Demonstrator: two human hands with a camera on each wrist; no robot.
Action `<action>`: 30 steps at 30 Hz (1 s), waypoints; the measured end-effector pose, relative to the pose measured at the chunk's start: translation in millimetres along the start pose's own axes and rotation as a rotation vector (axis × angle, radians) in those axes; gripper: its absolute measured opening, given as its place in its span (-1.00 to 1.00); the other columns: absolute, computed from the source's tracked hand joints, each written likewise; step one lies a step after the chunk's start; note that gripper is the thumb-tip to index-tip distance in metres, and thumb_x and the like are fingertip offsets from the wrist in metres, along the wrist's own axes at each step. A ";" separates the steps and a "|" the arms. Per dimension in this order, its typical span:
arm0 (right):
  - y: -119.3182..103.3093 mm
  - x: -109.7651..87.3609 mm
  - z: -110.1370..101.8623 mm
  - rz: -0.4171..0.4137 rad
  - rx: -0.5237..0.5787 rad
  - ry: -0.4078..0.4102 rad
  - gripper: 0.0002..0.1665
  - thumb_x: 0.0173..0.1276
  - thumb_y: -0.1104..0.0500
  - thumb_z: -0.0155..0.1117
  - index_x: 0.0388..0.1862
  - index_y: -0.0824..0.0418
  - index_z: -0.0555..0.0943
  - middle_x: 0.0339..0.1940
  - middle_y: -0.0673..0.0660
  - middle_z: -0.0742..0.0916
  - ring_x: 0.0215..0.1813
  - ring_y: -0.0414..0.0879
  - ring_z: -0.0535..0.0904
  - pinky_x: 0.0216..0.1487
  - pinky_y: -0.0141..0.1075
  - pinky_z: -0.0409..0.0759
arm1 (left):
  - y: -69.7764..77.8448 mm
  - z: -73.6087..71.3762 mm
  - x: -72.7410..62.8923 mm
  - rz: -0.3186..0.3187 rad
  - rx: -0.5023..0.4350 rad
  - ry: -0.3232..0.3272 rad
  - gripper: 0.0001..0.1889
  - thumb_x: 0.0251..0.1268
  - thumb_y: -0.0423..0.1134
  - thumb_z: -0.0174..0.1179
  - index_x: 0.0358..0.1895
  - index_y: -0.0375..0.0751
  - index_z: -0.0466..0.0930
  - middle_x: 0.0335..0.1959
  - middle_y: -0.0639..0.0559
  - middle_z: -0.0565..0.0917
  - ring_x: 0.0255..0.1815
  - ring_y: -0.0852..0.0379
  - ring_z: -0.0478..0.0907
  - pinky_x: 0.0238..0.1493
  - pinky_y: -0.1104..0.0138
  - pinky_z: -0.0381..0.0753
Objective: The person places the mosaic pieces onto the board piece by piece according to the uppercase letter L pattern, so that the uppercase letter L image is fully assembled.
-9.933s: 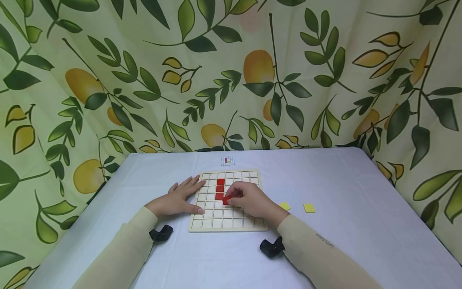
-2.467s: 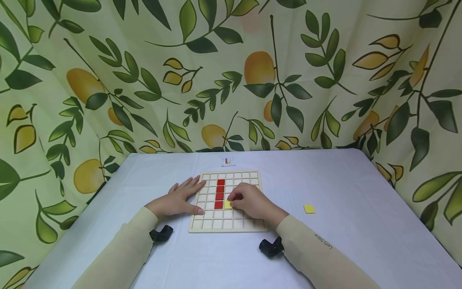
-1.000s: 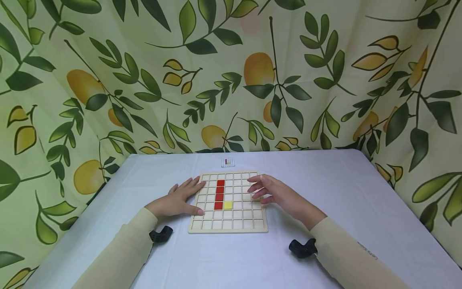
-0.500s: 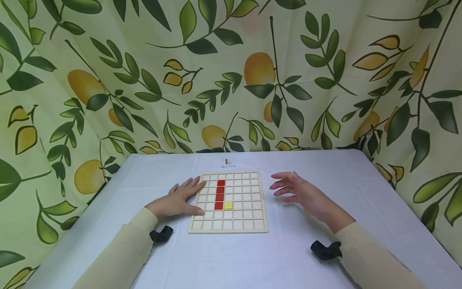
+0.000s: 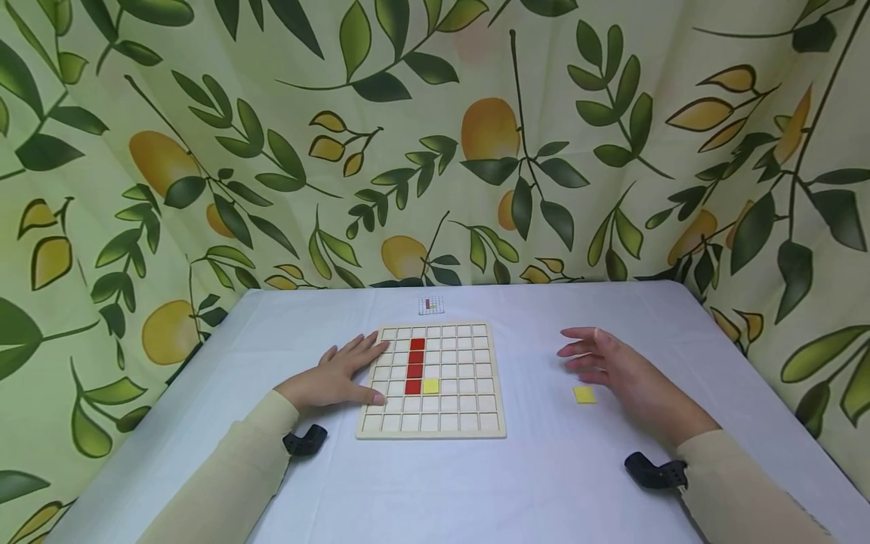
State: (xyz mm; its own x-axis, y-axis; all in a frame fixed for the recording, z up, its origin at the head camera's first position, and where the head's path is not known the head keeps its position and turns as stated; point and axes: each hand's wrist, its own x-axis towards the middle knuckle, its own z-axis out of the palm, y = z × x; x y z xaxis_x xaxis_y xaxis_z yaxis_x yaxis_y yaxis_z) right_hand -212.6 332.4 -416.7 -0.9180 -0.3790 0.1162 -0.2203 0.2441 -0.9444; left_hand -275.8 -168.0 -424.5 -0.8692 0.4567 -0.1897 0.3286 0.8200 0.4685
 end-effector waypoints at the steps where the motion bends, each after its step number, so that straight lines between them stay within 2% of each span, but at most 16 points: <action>1: 1.8 -1.1 -2.4 0.006 -0.023 0.011 -0.30 0.88 -0.11 -0.47 0.64 0.27 0.34 0.41 0.46 0.56 0.30 0.05 0.64 0.22 -0.28 0.64 | 0.1 -0.1 0.1 0.001 0.000 0.000 0.22 0.12 0.51 0.45 0.81 0.16 0.10 0.83 0.06 -0.09 0.80 -0.07 -0.34 0.64 -0.24 -0.46; 3: 5.4 -2.7 -6.4 0.011 -0.057 0.024 -0.27 0.88 -0.09 -0.45 0.66 0.39 0.26 0.42 0.49 0.55 0.29 0.01 0.65 0.19 -0.31 0.65 | 0.5 -0.3 0.1 0.003 0.000 0.000 0.22 0.12 0.51 0.45 0.81 0.16 0.10 0.83 0.05 -0.09 0.80 -0.08 -0.34 0.64 -0.24 -0.46; 7: 13.5 -3.8 -12.4 0.020 -0.104 0.006 -0.35 0.89 0.01 -0.31 0.65 0.43 0.25 0.38 0.42 0.58 0.27 -0.08 0.65 0.16 -0.34 0.66 | 1.9 -0.7 -0.7 0.004 0.001 -0.003 0.22 0.12 0.51 0.45 0.81 0.17 0.10 0.83 0.06 -0.09 0.80 -0.07 -0.35 0.64 -0.23 -0.47; 11: 17.0 -4.0 -13.7 0.073 -0.224 -0.023 -0.41 0.80 0.06 0.07 0.61 0.35 0.39 0.39 0.33 0.63 0.34 0.00 0.60 0.17 -0.37 0.61 | 0.9 -0.3 -0.4 0.004 0.004 0.000 0.22 0.12 0.52 0.44 0.80 0.16 0.11 0.83 0.06 -0.09 0.80 -0.07 -0.34 0.64 -0.24 -0.46; 14: 17.4 -4.9 -11.9 0.092 -0.317 -0.043 -0.40 0.62 0.05 0.38 0.51 0.25 0.54 0.42 0.23 0.65 0.37 0.04 0.55 0.18 -0.40 0.55 | 0.0 0.0 0.1 0.002 0.005 0.000 0.22 0.11 0.52 0.44 0.80 0.16 0.11 0.83 0.06 -0.09 0.80 -0.07 -0.34 0.64 -0.23 -0.46; 17: 18.1 -6.1 -10.5 0.081 -0.374 -0.066 -0.42 0.47 0.05 0.57 0.39 0.15 0.65 0.43 0.19 0.63 0.41 0.03 0.50 0.23 -0.46 0.48 | 0.0 0.1 0.0 0.000 0.007 -0.002 0.22 0.11 0.52 0.44 0.80 0.17 0.11 0.83 0.06 -0.08 0.80 -0.07 -0.34 0.64 -0.23 -0.46; 21: 17.5 -7.4 -8.8 0.083 -0.394 -0.087 -0.58 0.40 0.09 0.62 0.19 0.06 0.75 0.45 0.20 0.58 0.47 0.18 0.43 0.26 -0.58 0.37 | -0.2 0.2 -0.1 0.002 0.009 0.000 0.22 0.11 0.52 0.44 0.80 0.17 0.11 0.83 0.06 -0.08 0.80 -0.07 -0.33 0.64 -0.23 -0.46; 26: 17.9 -7.5 -8.7 0.091 -0.402 -0.092 -0.74 0.42 0.15 0.59 0.03 0.07 0.76 0.45 0.24 0.57 0.49 0.34 0.41 0.25 -0.62 0.35 | -1.1 0.3 0.3 0.006 0.008 0.001 0.22 0.11 0.52 0.44 0.80 0.16 0.11 0.83 0.06 -0.08 0.80 -0.08 -0.33 0.64 -0.24 -0.46; 30: 19.4 -7.9 -11.1 0.062 -0.432 -0.086 -0.72 0.42 0.15 0.60 0.05 0.08 0.74 0.43 0.23 0.57 0.46 0.24 0.44 0.25 -0.58 0.40 | -1.3 0.1 0.7 0.008 0.006 0.000 0.22 0.11 0.53 0.44 0.80 0.16 0.11 0.83 0.06 -0.09 0.80 -0.07 -0.34 0.63 -0.24 -0.46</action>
State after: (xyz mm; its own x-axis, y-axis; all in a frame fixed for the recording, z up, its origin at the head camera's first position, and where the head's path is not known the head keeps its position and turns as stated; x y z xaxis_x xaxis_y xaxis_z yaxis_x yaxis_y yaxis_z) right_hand -213.3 350.0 -432.5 -0.9073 -0.4200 0.0200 -0.2998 0.6128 -0.7312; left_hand -276.8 -168.7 -425.3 -0.8665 0.4631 -0.1861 0.3376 0.8184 0.4650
